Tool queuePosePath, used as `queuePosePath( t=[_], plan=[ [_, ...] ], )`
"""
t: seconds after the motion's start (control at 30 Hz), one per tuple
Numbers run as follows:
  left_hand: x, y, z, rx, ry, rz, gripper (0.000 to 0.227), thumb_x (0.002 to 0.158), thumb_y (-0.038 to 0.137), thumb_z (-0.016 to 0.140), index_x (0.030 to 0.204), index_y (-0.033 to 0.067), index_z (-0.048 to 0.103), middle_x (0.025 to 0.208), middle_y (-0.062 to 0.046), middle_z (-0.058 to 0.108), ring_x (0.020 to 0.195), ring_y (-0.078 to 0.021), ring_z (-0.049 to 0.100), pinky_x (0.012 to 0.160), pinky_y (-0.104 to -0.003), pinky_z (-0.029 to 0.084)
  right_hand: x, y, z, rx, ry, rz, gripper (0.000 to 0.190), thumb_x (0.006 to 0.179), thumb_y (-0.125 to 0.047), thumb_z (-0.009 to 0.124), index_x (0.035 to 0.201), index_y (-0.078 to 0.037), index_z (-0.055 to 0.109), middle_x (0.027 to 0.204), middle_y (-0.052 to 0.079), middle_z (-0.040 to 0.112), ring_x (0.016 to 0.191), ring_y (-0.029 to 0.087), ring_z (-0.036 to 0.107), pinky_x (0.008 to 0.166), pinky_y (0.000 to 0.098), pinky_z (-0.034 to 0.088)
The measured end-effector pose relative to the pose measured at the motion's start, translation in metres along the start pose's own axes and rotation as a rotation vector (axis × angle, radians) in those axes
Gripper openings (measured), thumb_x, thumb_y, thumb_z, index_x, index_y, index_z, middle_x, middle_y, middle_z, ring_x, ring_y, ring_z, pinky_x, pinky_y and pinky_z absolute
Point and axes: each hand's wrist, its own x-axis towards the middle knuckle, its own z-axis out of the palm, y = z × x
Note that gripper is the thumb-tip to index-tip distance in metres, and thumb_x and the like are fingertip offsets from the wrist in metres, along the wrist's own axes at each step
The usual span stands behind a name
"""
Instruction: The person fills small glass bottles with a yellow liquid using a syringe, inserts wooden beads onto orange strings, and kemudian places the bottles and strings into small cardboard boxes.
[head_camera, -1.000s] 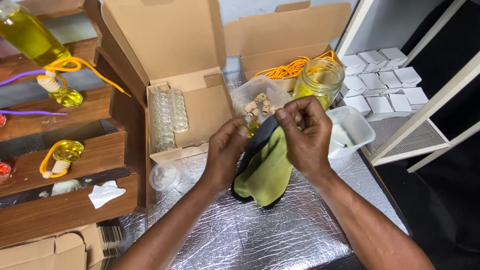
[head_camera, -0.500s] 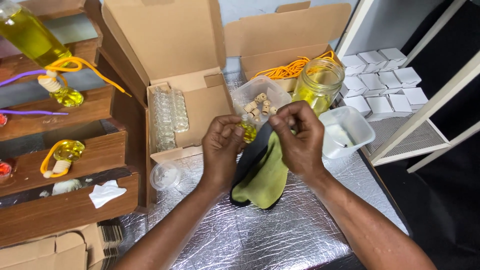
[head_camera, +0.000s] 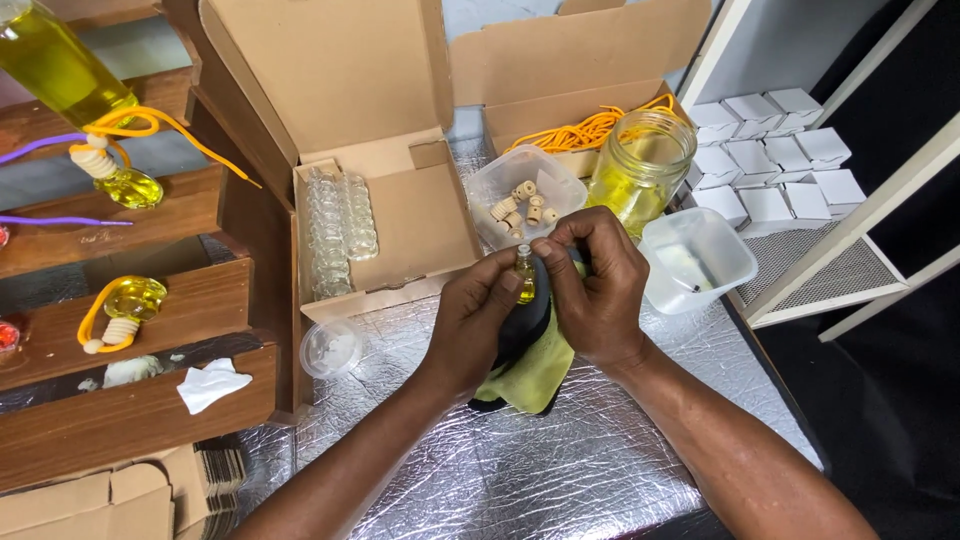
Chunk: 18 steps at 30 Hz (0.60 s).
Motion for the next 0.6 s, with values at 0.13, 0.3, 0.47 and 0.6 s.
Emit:
queuePosePath(
  t=[0.13, 0.3, 0.47, 0.6],
  plan=[
    [-0.002, 0.0, 0.005, -0.074, 0.1, -0.022, 0.037, 0.109, 0.023, 0.046, 0.132, 0.0009, 0.066, 0.098, -0.007, 0.073, 0.096, -0.011, 0.062, 0.091, -0.032, 0.052, 0.001, -0.001, -0.001, -0.061, -0.002, -0.046, 0.015, 0.101, -0.006, 0.069, 0.091, -0.004, 0.058, 0.079, 0.008, 0.054, 0.072, 0.026, 0.062, 0.068, 0.0365, 0.05],
    [0.0, 0.002, 0.004, -0.041, 0.115, 0.012, 0.041, 0.11, 0.028, 0.044, 0.131, 0.0031, 0.068, 0.113, -0.011, 0.074, 0.109, -0.018, 0.065, 0.1, -0.04, 0.052, -0.003, 0.0, 0.002, -0.091, -0.077, -0.092, 0.014, 0.097, -0.008, 0.073, 0.092, -0.004, 0.06, 0.079, 0.009, 0.059, 0.073, 0.033, 0.067, 0.066, 0.0398, 0.053],
    [0.007, 0.026, 0.0, -0.011, 0.257, 0.163, 0.042, 0.112, 0.032, 0.036, 0.13, 0.0042, 0.061, 0.129, -0.019, 0.068, 0.125, -0.03, 0.063, 0.111, -0.05, 0.044, 0.004, 0.006, -0.001, -0.13, -0.355, 0.044, 0.009, 0.092, -0.004, 0.072, 0.088, -0.007, 0.064, 0.072, 0.013, 0.064, 0.07, 0.038, 0.07, 0.065, 0.0451, 0.055],
    [0.013, 0.023, -0.013, -0.093, 0.241, 0.111, 0.047, 0.11, 0.038, 0.034, 0.135, 0.004, 0.055, 0.134, -0.018, 0.067, 0.113, -0.0195, 0.07, 0.096, -0.031, 0.056, 0.017, -0.028, -0.01, -0.018, -0.878, 0.256, 0.004, 0.085, -0.007, 0.071, 0.088, -0.007, 0.074, 0.078, 0.022, 0.076, 0.078, 0.05, 0.073, 0.072, 0.0564, 0.055]
  ],
)
